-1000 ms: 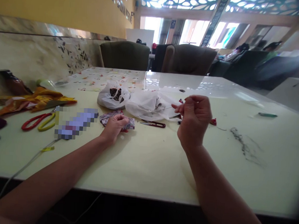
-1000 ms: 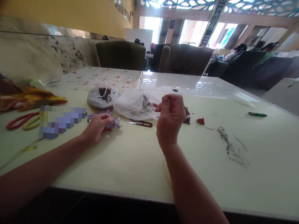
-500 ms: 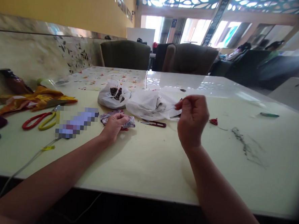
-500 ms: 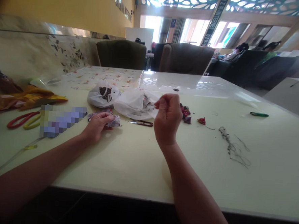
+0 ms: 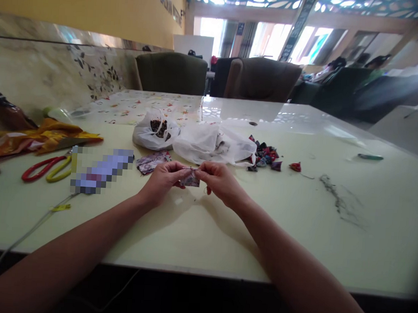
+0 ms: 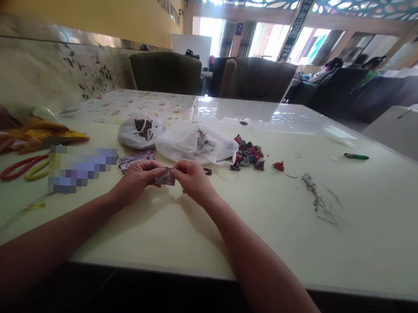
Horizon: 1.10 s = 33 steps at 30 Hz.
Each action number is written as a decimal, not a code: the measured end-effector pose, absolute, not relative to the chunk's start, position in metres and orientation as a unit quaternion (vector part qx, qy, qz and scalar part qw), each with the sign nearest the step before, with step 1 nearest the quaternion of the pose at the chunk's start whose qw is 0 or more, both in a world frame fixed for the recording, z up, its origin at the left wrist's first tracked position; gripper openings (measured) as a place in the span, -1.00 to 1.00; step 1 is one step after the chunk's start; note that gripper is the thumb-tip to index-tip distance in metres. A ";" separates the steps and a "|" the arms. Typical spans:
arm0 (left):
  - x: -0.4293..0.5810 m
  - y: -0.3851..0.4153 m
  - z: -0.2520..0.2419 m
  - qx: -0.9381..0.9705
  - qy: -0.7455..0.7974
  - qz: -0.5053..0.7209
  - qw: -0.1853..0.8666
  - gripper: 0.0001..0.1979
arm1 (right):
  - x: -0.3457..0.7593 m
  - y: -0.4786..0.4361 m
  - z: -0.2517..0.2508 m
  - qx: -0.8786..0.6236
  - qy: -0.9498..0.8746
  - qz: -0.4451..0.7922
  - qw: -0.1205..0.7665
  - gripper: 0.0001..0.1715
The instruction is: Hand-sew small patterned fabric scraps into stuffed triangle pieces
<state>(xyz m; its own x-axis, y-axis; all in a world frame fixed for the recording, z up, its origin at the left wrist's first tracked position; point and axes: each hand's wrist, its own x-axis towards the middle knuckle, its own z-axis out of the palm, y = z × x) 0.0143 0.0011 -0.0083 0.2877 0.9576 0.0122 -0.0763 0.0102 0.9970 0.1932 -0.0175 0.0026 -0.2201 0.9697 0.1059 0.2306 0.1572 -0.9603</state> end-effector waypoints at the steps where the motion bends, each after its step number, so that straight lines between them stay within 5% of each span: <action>1: 0.014 0.002 -0.008 0.542 0.404 0.442 0.590 -0.75 | 0.194 -0.017 0.002 -0.477 -0.641 0.441 0.407 -0.75; 12: 0.013 0.002 -0.009 0.578 0.423 0.470 0.516 -0.77 | 0.195 -0.021 0.009 -0.476 -0.734 0.171 0.453 -0.85; 30: 0.014 -0.001 -0.006 0.594 0.407 0.469 0.512 -0.79 | 0.194 -0.020 0.006 -0.507 -0.737 0.166 0.415 -0.93; 33: 0.013 -0.001 -0.006 0.606 0.400 0.469 0.503 -0.80 | 0.195 -0.021 0.008 -0.500 -0.738 0.180 0.415 -0.79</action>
<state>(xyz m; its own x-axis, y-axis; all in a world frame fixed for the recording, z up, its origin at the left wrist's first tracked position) 0.0127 -0.0008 -0.0061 0.2407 0.9562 0.1667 0.0130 -0.1749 0.9845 0.1947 -0.0210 0.0076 -0.1554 0.8877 0.4333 0.5882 0.4355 -0.6814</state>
